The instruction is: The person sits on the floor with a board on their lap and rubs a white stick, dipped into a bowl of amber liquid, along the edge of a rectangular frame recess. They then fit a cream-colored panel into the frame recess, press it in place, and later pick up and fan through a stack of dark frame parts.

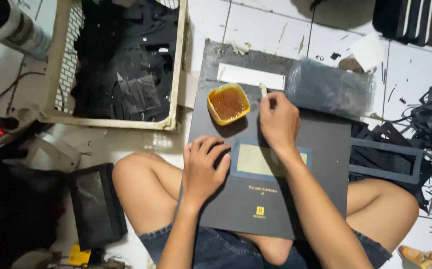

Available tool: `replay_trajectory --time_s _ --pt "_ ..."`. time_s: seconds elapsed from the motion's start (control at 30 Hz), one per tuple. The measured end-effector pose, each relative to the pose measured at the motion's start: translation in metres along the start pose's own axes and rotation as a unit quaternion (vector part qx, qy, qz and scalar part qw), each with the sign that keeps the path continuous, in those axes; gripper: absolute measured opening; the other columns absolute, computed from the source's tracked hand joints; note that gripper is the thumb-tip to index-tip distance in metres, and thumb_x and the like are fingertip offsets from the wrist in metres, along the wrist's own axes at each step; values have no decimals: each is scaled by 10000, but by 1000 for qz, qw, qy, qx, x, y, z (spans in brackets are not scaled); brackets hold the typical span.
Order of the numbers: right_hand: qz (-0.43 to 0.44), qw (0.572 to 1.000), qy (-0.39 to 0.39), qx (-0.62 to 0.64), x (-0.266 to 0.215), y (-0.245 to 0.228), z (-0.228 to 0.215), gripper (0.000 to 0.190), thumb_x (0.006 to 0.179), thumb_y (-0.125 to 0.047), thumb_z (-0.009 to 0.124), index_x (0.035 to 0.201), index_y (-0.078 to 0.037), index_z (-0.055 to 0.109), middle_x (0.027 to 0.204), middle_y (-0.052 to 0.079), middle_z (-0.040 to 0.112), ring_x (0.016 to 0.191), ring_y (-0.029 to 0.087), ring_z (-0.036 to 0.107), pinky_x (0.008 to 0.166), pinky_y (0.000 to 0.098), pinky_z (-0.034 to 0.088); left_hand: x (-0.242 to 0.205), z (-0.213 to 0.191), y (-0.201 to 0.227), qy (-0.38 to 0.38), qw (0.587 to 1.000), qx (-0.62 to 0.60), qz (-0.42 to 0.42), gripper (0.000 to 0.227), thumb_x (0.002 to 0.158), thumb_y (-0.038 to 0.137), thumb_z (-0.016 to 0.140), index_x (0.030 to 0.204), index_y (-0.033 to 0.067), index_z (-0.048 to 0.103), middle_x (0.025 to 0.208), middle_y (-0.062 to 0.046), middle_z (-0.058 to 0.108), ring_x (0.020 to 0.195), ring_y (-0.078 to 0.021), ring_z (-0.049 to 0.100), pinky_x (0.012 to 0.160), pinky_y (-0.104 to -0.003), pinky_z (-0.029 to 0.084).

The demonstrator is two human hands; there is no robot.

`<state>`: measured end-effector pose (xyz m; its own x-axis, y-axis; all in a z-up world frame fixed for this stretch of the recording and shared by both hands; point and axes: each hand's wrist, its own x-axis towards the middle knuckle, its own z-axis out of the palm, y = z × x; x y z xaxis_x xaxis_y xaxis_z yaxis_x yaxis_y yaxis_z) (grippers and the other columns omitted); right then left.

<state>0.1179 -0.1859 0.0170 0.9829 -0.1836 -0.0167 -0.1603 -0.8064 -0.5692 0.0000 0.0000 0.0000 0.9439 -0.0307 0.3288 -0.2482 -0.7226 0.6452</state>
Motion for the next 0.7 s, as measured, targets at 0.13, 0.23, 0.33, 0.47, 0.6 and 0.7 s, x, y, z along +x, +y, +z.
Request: replay_trajectory --time_s 0.13,0.23,0.33,0.47,0.6,0.7 --pt "2 970 -9 241 -13 -2 -7 135 1002 -127 624 1051 -44 720 749 100 728 620 194 718 614 333 570 2 -2 2 1 1000 -10 -9 134 924 276 679 1030 226 743 1080 23 692 1138 -219 592 978 -407 384" --pt "-17 959 -28 281 -20 -3 -17 154 998 -116 636 1079 -61 755 721 59 664 638 129 628 635 319 540 3 -4 5 5 1000 -10 -23 121 930 271 676 1013 219 746 1066 29 694 1130 -210 599 973 -394 387" --pt "-124 963 -41 236 -23 -13 -25 199 976 -77 655 1122 -93 788 780 90 647 726 153 621 720 317 528 3 -4 5 10 1000 -12 -27 117 938 268 673 1015 214 743 1066 29 693 1140 -209 602 987 -401 392" --pt "-212 961 -27 178 -20 -23 -23 224 905 -18 745 1123 -66 766 905 100 707 777 218 690 744 328 568 3 -4 5 23 999 -23 -19 108 923 244 681 1003 200 738 1047 21 691 1126 -210 609 973 -397 396" --pt "-336 937 15 97 -9 -27 -13 210 890 -8 787 1086 -82 766 834 43 646 664 186 623 649 311 539 4 -4 5 31 999 -23 -19 105 920 247 680 995 197 735 1041 25 689 1126 -204 609 969 -396 398" --pt "-390 919 16 52 -6 -31 -12 163 917 -16 758 1075 -55 747 846 60 623 648 215 595 636 350 536 3 -4 5 33 999 -29 -20 101 917 235 686 990 186 735 1028 18 688 1119 -208 608 960 -396 398"
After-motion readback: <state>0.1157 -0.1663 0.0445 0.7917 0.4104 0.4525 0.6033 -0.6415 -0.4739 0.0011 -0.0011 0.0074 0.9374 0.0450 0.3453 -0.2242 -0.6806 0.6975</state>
